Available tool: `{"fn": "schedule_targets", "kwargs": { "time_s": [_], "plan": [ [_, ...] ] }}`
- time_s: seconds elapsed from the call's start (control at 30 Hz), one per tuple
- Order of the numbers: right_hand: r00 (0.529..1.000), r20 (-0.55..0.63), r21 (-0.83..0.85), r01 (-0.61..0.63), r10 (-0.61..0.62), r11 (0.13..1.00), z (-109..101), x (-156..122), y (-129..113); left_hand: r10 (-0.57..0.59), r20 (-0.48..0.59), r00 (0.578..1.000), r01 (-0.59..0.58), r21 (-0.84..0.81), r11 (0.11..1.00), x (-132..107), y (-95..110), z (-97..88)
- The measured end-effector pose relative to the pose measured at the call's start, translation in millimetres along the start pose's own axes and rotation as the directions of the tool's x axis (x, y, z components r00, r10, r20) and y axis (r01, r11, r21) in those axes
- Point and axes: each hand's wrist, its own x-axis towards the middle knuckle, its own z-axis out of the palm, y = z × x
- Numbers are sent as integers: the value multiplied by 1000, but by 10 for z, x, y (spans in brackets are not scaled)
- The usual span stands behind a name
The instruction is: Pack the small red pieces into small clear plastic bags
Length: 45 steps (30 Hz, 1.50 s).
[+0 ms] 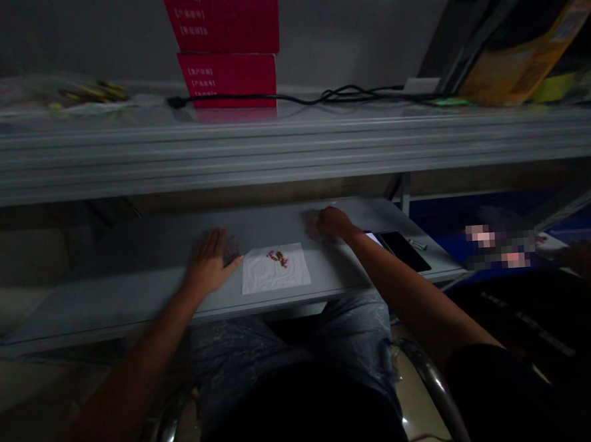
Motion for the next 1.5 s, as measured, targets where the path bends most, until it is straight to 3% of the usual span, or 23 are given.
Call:
{"fn": "schedule_targets", "kwargs": {
  "time_s": [0.13, 0.23, 0.37, 0.47, 0.5, 0.53, 0.6, 0.67, 0.73, 0.83, 0.97, 1.13, 1.23, 1.33, 1.5],
  "plan": [
    [995, -99, 60, -1, 7, 998, -48, -40, -51, -53, -191, 980, 33, -108, 994, -100, 228, -200],
    [989, -145, 132, 41, -22, 990, -134, -76, -52, -91, -261, 961, 24, -248, 968, -248, 478, -299],
    [978, -204, 232, 97, -49, 968, -289, -153, -54, -103, -242, 965, -40, -520, 853, -489, 858, -379],
    [975, -222, 434, 120, -23, 893, -392, -328, -117, -89, -89, 992, -11, -764, 645, -633, 1122, -470],
    [976, -216, 575, 123, 4, 809, -413, -432, -162, -72, 3, 997, 42, -839, 542, -674, 1205, -510],
    [980, -196, 730, 125, 32, 672, -424, -561, -222, -44, 97, 994, 106, -896, 431, -713, 1287, -552],
    [988, -152, 931, 130, 39, 340, -415, -891, -387, 32, 236, 971, 223, -949, 225, -788, 1445, -633],
    [995, -88, 990, 93, -44, 106, -362, -1270, -595, 71, 286, 956, 279, -956, 92, -852, 1582, -684],
    [988, 25, 999, -30, -153, -33, -273, -1621, -807, 55, 295, 954, 294, -955, 33, -893, 1678, -687],
    [956, 143, 976, -179, -256, -126, -104, -1958, -1042, -57, 281, 958, 284, -958, 47, -909, 1721, -606],
    [944, 193, 963, -235, -267, -132, 91, -2045, -1139, -177, 275, 945, 296, -949, 110, -919, 1673, -472],
    [936, 125, 986, -155, -330, -65, 190, -2023, -1128, -174, 314, 933, 335, -936, 107, -983, 1671, -395],
    [917, 180, 967, -232, -357, -107, 239, -2050, -1131, -134, 355, 925, 368, -926, 89, -1021, 1687, -357],
    [894, 242, 939, -314, -376, -140, 275, -2085, -1133, -120, 362, 924, 376, -918, 128, -1048, 1678, -325],
    [867, 245, 938, -325, -434, -120, 188, -2157, -1126, -171, 341, 924, 371, -908, 194, -1078, 1645, -343]
  ]
}}
